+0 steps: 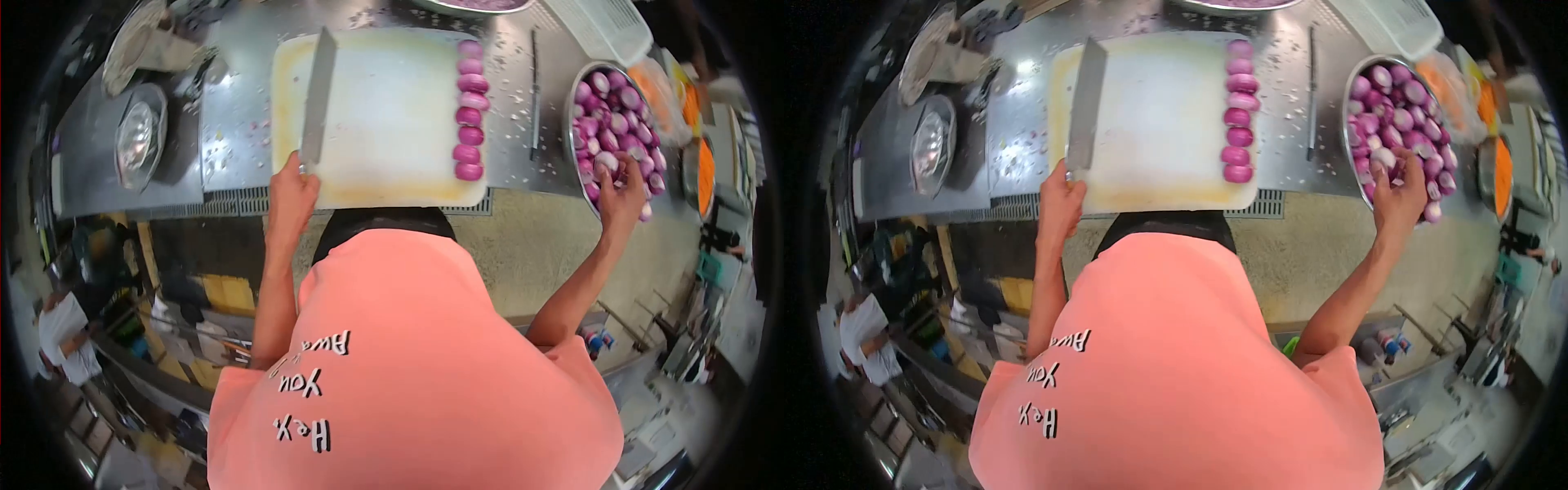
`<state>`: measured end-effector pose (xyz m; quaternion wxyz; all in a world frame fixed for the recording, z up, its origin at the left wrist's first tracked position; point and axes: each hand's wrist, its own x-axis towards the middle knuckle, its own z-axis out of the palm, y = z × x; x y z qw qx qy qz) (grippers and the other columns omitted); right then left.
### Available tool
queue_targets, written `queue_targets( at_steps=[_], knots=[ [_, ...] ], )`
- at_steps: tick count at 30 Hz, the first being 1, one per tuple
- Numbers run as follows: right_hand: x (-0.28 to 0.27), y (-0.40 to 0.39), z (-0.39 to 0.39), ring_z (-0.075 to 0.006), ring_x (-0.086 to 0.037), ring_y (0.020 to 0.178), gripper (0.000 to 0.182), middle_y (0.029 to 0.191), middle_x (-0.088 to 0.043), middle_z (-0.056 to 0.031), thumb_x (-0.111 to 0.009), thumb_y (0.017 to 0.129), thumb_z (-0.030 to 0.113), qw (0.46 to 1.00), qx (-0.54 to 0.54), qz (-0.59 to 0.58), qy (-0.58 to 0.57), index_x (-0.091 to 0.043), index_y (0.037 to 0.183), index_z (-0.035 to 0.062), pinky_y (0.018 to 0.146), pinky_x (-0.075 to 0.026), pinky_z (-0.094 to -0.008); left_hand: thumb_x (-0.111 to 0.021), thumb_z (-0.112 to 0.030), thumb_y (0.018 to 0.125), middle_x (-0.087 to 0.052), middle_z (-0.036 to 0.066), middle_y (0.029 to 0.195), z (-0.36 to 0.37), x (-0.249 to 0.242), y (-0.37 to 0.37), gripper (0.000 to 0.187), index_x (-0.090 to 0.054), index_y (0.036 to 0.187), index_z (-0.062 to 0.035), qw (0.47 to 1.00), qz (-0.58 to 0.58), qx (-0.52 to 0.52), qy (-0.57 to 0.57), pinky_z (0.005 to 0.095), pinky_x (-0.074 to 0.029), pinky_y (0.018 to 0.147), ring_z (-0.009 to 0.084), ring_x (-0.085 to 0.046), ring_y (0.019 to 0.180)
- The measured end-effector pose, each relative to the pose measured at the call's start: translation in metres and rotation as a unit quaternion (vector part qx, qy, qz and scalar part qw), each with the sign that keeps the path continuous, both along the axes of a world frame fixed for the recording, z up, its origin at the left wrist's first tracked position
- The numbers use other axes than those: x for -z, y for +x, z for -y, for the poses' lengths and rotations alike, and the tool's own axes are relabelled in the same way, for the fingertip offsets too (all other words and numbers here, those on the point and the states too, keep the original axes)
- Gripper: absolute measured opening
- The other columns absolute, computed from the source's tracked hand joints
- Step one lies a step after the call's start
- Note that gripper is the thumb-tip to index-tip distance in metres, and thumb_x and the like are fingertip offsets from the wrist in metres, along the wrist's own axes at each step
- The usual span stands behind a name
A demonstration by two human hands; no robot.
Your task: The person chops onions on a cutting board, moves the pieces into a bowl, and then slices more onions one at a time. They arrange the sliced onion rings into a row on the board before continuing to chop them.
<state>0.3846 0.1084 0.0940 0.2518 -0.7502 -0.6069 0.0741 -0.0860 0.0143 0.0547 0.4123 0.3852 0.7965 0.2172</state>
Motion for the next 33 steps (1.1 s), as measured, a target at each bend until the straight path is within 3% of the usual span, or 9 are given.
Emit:
queue_targets(
  at_steps=[4,7,9,11,12,19,24,27,33],
  knots=[
    [0.011,-0.125,-0.026,-0.0194,-0.066,0.089,0.042,0.092,-0.067,-0.0078,-0.082,0.075,0.016,0.96,-0.18,-0.213,-0.019,-0.06,0.109,0.0055,0.076,-0.053,-0.0308,-0.053,-0.008,0.083,-0.055,0.017,0.057,0.004,0.025,-0.009,0.034,-0.055,0.116,0.0014,0.996,-0.047,0.036,0.072,0.0437,-0.045,0.054,0.0273,-0.054,0.05],
    [0.068,-0.226,-0.041,-0.0175,-0.063,0.078,0.039,0.084,-0.067,-0.007,-0.084,0.069,0.019,0.878,-0.325,-0.322,-0.143,-0.061,0.095,0.0029,0.074,-0.051,-0.0333,-0.051,-0.007,0.086,-0.047,0.002,0.053,0.003,0.025,-0.01,0.031,-0.056,0.117,-0.0024,0.994,-0.062,0.052,0.077,0.0317,-0.035,0.038,0.0105,-0.042,0.041],
    [0.102,-0.273,-0.047,-0.0259,-0.065,0.078,0.035,0.084,-0.068,-0.0135,-0.082,0.069,0.015,0.859,-0.398,-0.278,-0.165,-0.063,0.095,0.0007,0.074,-0.052,-0.0348,-0.053,-0.007,0.085,-0.048,0.004,0.053,0.002,0.015,-0.007,0.028,-0.057,0.112,-0.0001,0.996,-0.055,0.038,0.055,0.0335,-0.036,0.038,0.0121,-0.043,0.041],
    [0.117,-0.293,-0.045,-0.0223,-0.064,0.082,0.022,0.092,-0.067,-0.01,-0.073,0.074,0.003,0.878,-0.425,-0.208,-0.069,-0.067,0.095,0.0029,0.073,-0.052,-0.0328,-0.055,-0.007,0.085,-0.048,0.005,0.053,0.006,0.01,-0.008,0.027,-0.056,0.111,0.0008,0.996,-0.06,0.042,0.056,0.0348,-0.037,0.04,0.0128,-0.043,0.042],
    [0.129,-0.299,-0.047,-0.0257,-0.065,0.084,0.022,0.097,-0.067,-0.0116,-0.07,0.075,-0.001,0.884,-0.435,-0.169,0.02,-0.068,0.096,0.003,0.073,-0.053,-0.0346,-0.057,-0.007,0.084,-0.047,0.007,0.053,0.007,0.008,-0.008,0.027,-0.056,0.11,0.0016,0.995,-0.062,0.052,0.057,0.036,-0.038,0.042,0.0134,-0.044,0.043],
    [0.102,-0.295,-0.026,-0.0328,-0.062,0.084,0.02,0.093,-0.063,-0.0127,-0.061,0.074,-0.007,0.906,-0.387,-0.171,0.016,-0.067,0.091,0.0025,0.071,-0.051,-0.0396,-0.058,-0.009,0.086,-0.048,0.015,0.055,0.037,-0.044,0.006,0.026,-0.053,0.106,0.0056,0.984,-0.087,0.148,0.052,0.038,-0.042,0.053,0.0234,-0.051,0.048],
    [0.115,-0.298,-0.025,-0.0335,-0.06,0.078,0.016,0.086,-0.059,-0.013,-0.059,0.072,-0.01,0.913,-0.379,-0.148,0.023,-0.063,0.084,0.0005,0.069,-0.05,-0.0413,-0.055,-0.004,0.084,-0.059,0.03,0.069,0.025,-0.038,0.019,0.018,-0.054,0.099,0.0065,0.973,-0.125,0.194,0.016,0.054,-0.046,0.064,0.0483,-0.061,0.071],
    [0.113,-0.295,-0.027,-0.0361,-0.058,0.084,0.01,0.09,-0.06,-0.0147,-0.059,0.076,-0.004,0.905,-0.39,-0.168,-0.017,-0.063,0.084,0.0009,0.075,-0.05,-0.0434,-0.058,-0.008,0.085,-0.059,0.028,0.069,-0.002,0.027,0.023,0.027,-0.053,0.108,0.0062,0.968,-0.123,0.197,0.098,0.051,-0.046,0.062,0.0459,-0.06,0.068],
    [0.112,-0.3,-0.006,-0.0348,-0.058,0.092,0.025,0.107,-0.062,-0.0126,-0.069,0.072,0.001,0.867,-0.437,-0.241,-0.001,-0.066,0.097,0.0037,0.081,-0.052,-0.0421,-0.056,-0.008,0.083,-0.054,0.021,0.06,-0.023,0.013,0.01,0.026,-0.054,0.106,0.0054,0.977,-0.094,0.158,0.104,0.0446,-0.044,0.056,0.0351,-0.055,0.054]
  ],
)
